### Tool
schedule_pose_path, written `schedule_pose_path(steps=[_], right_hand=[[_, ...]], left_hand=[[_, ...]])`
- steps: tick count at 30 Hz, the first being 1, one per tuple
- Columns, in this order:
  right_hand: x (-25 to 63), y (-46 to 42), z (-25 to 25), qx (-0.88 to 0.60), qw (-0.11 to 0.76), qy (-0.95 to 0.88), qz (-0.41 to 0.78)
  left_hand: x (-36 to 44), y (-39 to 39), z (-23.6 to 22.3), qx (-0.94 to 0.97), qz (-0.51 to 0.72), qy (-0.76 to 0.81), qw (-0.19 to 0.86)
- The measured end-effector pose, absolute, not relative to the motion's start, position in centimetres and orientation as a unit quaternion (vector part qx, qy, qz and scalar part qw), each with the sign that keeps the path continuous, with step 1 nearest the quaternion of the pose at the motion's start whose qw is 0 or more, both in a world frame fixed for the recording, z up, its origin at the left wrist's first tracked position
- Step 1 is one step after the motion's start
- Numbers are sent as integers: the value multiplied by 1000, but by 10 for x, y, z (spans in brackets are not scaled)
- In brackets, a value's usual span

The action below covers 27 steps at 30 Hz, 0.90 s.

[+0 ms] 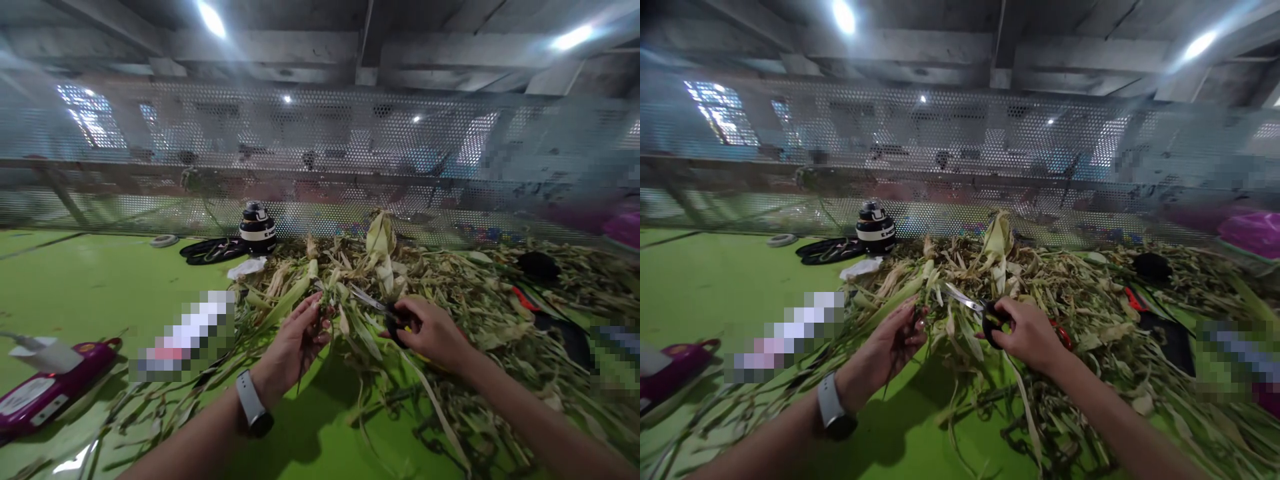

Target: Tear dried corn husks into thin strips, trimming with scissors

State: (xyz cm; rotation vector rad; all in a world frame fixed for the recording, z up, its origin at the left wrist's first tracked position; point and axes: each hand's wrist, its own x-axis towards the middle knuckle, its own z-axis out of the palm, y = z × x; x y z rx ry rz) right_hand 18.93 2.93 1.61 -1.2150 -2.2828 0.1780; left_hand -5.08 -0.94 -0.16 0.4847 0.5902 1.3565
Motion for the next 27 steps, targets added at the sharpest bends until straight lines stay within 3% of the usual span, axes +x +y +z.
schedule_pose_path(steps=[6,27], right_hand=[[187,25,15,-429,254,-866,-40],[179,18,13,-441,239,-865,-19]], left_hand=[[-48,-14,0,227,585,282,726],[-41,-19,-3,232,567,292,735]])
